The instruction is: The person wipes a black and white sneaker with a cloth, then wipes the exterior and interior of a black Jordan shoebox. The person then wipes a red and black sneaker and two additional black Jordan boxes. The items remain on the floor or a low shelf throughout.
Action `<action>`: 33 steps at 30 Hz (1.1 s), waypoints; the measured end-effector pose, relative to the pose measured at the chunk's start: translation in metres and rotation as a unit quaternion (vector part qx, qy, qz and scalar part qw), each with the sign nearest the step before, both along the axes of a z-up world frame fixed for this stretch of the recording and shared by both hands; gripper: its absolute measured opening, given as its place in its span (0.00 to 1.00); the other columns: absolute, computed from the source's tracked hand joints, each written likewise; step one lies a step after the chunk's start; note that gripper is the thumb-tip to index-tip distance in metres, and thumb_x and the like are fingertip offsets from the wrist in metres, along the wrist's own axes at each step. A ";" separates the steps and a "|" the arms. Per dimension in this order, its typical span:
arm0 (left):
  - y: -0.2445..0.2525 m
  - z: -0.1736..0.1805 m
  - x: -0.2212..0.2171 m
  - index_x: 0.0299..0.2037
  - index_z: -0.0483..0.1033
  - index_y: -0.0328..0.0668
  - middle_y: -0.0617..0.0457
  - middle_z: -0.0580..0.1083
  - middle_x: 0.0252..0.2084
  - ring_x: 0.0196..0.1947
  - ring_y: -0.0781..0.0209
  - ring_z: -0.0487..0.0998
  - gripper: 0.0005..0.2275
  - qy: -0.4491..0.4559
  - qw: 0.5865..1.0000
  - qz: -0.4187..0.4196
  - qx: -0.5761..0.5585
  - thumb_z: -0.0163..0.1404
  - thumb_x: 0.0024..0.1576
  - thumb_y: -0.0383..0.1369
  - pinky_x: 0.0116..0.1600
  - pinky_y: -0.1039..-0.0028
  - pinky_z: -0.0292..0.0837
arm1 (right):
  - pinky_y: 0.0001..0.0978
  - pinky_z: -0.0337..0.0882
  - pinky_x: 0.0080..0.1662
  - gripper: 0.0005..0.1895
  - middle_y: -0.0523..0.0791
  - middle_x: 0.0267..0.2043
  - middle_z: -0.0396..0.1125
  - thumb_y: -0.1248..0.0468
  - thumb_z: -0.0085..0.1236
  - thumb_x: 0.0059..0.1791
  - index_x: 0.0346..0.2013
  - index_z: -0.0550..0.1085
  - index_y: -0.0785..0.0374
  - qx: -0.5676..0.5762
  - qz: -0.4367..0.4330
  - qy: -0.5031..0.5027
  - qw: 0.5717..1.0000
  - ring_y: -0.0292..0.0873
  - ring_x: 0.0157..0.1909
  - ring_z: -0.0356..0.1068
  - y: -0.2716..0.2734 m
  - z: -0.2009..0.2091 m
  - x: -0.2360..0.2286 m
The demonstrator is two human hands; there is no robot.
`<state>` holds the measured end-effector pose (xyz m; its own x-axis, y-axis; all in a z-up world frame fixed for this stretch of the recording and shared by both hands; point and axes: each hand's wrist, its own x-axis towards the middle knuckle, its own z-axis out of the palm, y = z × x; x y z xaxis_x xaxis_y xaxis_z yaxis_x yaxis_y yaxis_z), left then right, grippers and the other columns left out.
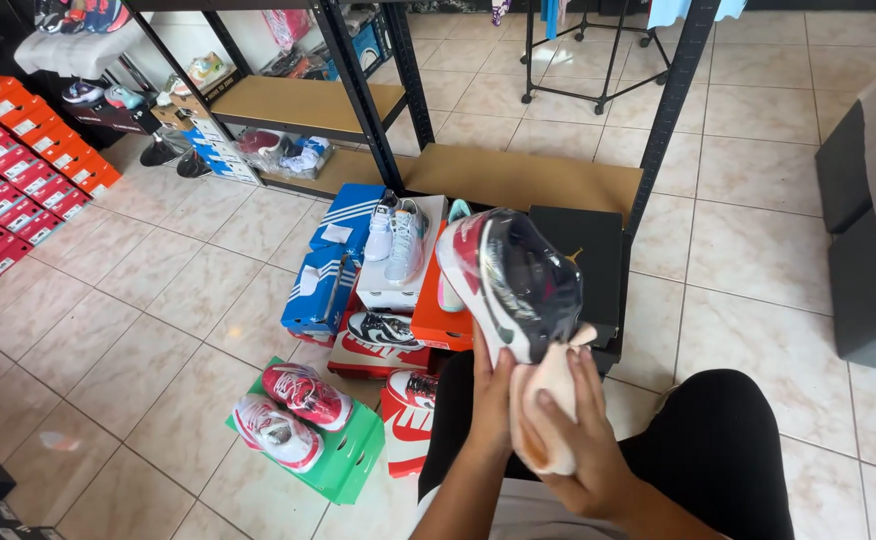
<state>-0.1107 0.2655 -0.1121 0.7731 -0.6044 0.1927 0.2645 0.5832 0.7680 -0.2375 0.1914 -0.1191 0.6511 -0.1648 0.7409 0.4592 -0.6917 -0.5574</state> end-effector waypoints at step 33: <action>0.009 0.006 -0.014 0.77 0.52 0.43 0.40 0.69 0.68 0.55 0.59 0.77 0.38 0.072 0.987 -0.146 -0.003 0.56 0.55 0.30 0.53 0.79 0.75 | 0.37 0.65 0.48 0.43 0.64 0.56 0.59 0.66 0.47 0.43 0.73 0.50 0.75 0.438 0.137 0.104 0.882 0.53 0.50 0.63 -0.131 0.101 0.048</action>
